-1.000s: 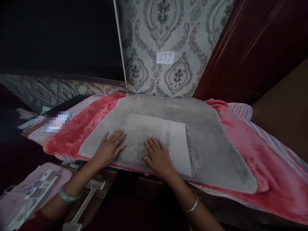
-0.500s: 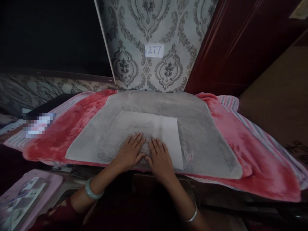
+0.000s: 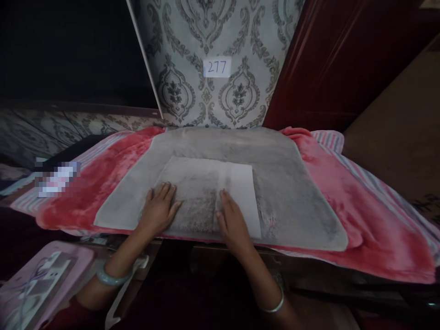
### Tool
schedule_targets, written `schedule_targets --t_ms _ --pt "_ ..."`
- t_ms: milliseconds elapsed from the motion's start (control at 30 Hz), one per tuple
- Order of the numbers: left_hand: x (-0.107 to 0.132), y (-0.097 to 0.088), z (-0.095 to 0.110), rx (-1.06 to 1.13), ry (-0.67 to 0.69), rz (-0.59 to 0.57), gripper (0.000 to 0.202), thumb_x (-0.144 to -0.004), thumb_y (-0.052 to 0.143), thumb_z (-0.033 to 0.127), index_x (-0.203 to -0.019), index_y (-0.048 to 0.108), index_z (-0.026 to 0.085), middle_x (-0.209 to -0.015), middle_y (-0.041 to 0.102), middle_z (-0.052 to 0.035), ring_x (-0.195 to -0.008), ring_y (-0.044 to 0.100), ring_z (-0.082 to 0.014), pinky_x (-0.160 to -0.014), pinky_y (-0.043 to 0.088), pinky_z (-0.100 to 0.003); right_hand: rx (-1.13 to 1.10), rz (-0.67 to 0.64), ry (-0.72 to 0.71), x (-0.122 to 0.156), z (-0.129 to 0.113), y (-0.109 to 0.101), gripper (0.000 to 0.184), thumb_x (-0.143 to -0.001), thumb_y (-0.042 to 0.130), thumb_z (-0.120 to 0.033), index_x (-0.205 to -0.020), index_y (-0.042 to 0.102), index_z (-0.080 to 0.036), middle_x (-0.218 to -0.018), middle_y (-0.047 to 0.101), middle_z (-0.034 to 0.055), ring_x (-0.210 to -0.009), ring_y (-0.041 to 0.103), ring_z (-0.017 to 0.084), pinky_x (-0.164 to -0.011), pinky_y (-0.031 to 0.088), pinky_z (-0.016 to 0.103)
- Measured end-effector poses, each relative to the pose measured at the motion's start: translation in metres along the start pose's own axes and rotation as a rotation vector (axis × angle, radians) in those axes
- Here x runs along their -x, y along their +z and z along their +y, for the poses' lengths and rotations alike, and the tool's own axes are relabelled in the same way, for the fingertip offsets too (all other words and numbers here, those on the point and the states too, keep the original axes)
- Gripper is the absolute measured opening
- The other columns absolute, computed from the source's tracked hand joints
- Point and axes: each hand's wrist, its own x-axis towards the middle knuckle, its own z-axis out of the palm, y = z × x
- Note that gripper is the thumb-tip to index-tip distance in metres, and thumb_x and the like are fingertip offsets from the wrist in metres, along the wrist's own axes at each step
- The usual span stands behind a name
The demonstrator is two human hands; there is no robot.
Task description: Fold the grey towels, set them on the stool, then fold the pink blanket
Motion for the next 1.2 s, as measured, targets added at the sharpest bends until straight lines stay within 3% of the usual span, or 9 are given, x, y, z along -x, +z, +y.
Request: schedule_targets --t_ms 133,233,300,467,733,867,1000,1200 --pt "-0.006 0.003 0.05 0.089 0.248 -0.018 0.056 -0.099 0.039 0.043 -0.147 0.046 0.014 -0.154 0.046 -0.0163 -0.145 0.037 -0.03 -0.12 0.025 -0.056 -0.018 0.129 0.051 -0.004 0.015 -0.006 0.057 -0.103 0.026 -0.033 -0.157 0.03 -0.016 -0.157 0.039 0.0134 -0.146 0.034 0.023 -0.119 0.032 0.048" --pt "-0.005 0.01 0.084 0.132 0.415 -0.061 0.061 -0.099 0.039 0.046 -0.15 0.04 0.014 -0.158 0.04 -0.0156 -0.148 0.031 -0.0286 -0.121 0.024 -0.055 0.111 0.067 0.072 -0.003 0.019 -0.002 0.054 -0.101 0.029 -0.028 -0.151 0.042 -0.014 -0.153 0.044 0.0147 -0.145 0.035 0.027 -0.117 0.032 0.052" --pt "-0.003 0.015 0.093 0.142 0.431 -0.075 0.064 -0.099 0.039 0.05 -0.151 0.039 0.012 -0.158 0.038 -0.0164 -0.149 0.031 -0.0288 -0.12 0.025 -0.054 0.204 0.012 0.089 -0.001 0.017 0.001 0.053 -0.099 0.03 -0.025 -0.149 0.045 -0.013 -0.153 0.045 0.0147 -0.146 0.032 0.028 -0.117 0.03 0.053" --pt "0.002 0.017 0.077 0.119 0.365 -0.057 0.069 -0.096 0.044 0.056 -0.151 0.039 0.015 -0.159 0.037 -0.0157 -0.148 0.032 -0.03 -0.12 0.026 -0.053 0.297 -0.021 0.106 0.001 0.012 0.002 0.053 -0.1 0.029 -0.024 -0.148 0.046 -0.011 -0.155 0.042 0.0138 -0.147 0.03 0.027 -0.118 0.029 0.05" --pt "0.003 0.0 -0.001 -0.02 0.088 -0.134 0.07 -0.097 0.036 0.056 -0.151 0.041 0.012 -0.158 0.037 -0.0179 -0.149 0.031 -0.0319 -0.12 0.028 -0.056 0.316 0.021 0.078 0.003 0.015 0.003 0.051 -0.101 0.03 -0.025 -0.146 0.048 -0.01 -0.154 0.044 0.0132 -0.146 0.034 0.026 -0.118 0.03 0.047" --pt "0.002 -0.011 -0.021 -0.082 -0.041 -0.186 0.068 -0.099 0.032 0.053 -0.15 0.041 0.01 -0.158 0.037 -0.0178 -0.148 0.032 -0.0315 -0.12 0.024 -0.06 0.336 0.051 0.069 0.003 0.015 0.006 0.05 -0.101 0.03 -0.025 -0.145 0.05 -0.01 -0.153 0.045 0.0126 -0.145 0.036 0.026 -0.118 0.03 0.047" --pt "-0.017 -0.016 -0.006 -0.09 -0.095 -0.207 0.064 -0.1 0.032 0.049 -0.149 0.043 0.009 -0.158 0.036 -0.0198 -0.148 0.032 -0.0338 -0.119 0.02 -0.067 0.356 0.061 0.062 0.002 0.014 0.008 0.051 -0.1 0.03 -0.023 -0.145 0.051 -0.01 -0.153 0.046 0.0119 -0.144 0.038 0.026 -0.117 0.031 0.046" --pt "-0.07 -0.009 0.047 0.07 0.226 -0.289 0.062 -0.099 0.038 0.046 -0.154 0.034 0.018 -0.165 0.024 -0.0125 -0.153 0.018 -0.0279 -0.123 0.015 -0.059 0.384 0.031 0.086 0.0 0.013 0.009 0.052 -0.098 0.031 -0.02 -0.145 0.051 -0.01 -0.153 0.045 0.0119 -0.143 0.038 0.026 -0.116 0.031 0.046"
